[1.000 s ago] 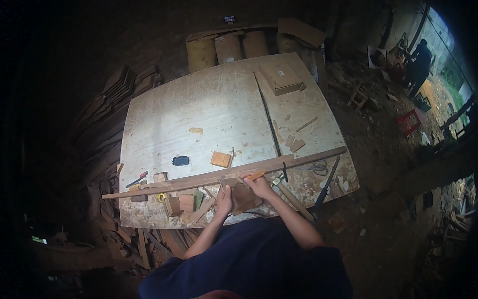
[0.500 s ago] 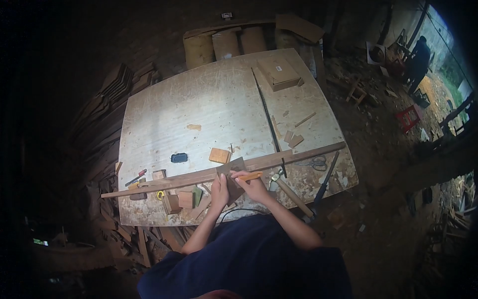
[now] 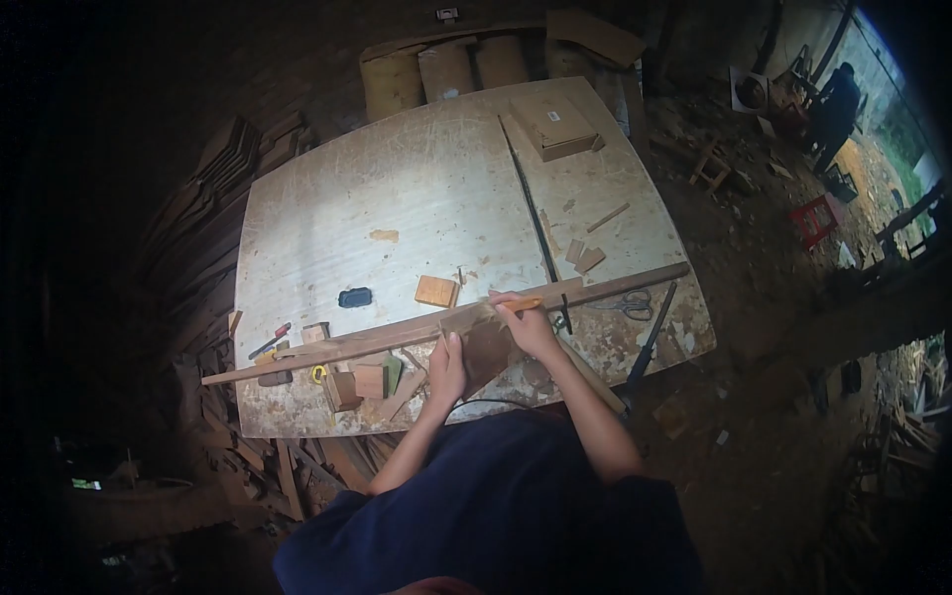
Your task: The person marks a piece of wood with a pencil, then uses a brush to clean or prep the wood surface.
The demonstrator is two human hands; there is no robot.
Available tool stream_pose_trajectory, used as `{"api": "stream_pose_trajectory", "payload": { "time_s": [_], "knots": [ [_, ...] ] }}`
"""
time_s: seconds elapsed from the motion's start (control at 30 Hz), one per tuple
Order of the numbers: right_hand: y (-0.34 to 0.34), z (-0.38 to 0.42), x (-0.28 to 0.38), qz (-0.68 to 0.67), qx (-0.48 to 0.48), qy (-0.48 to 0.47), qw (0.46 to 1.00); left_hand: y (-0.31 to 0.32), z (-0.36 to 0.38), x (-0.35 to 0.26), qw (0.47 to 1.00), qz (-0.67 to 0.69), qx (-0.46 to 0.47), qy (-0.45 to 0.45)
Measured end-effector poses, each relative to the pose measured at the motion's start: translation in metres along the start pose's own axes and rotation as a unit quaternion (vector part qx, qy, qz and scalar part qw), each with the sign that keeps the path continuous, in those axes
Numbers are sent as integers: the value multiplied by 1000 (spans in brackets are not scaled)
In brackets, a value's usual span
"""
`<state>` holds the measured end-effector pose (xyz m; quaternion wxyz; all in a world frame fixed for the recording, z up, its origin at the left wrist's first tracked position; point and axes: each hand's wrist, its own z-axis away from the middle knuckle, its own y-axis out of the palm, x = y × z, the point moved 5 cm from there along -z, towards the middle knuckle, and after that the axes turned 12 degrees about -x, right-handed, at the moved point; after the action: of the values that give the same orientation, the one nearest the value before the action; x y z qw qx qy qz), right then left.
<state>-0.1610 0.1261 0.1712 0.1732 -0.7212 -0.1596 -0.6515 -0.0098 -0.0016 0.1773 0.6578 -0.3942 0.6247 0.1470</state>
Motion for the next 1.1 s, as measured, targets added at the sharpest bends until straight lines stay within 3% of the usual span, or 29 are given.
{"api": "stream_pose_trajectory", "payload": {
  "time_s": [0.1,0.23,0.37,0.53,0.6,0.67,0.73,0.77,0.83,0.9,1.0,1.1],
  "knots": [
    [11,17,-6,31,66,33,997,-2,-5,-4,1000,-16,-11,9],
    [21,35,39,-126,104,-2,987,-7,-8,-3,997,76,-2,-33],
    [-8,7,-32,-30,-40,12,999,-4,-4,-5,999,-12,-15,27],
    [28,54,43,-79,86,-23,993,0,-6,13,991,122,-32,-33],
    [8,39,10,-54,-21,-28,998,0,-12,19,979,187,-33,-71],
    [-13,29,-26,14,-95,15,995,-1,-12,14,989,136,-26,-59],
    [4,46,-5,29,-43,-6,999,-4,-11,-7,997,72,-34,-9],
    [15,56,12,36,-14,-18,999,-5,-11,-5,996,79,-23,-30],
    [32,77,29,-69,88,-3,994,-8,-11,1,993,92,-2,-74],
    [21,73,33,-106,108,11,988,-8,-18,11,992,107,-47,-41],
    [-12,50,-33,-26,-67,31,997,-6,-17,22,992,88,-85,-27],
    [26,81,20,8,1,-40,999,1,-21,15,989,103,-99,-44]
  ]
}}
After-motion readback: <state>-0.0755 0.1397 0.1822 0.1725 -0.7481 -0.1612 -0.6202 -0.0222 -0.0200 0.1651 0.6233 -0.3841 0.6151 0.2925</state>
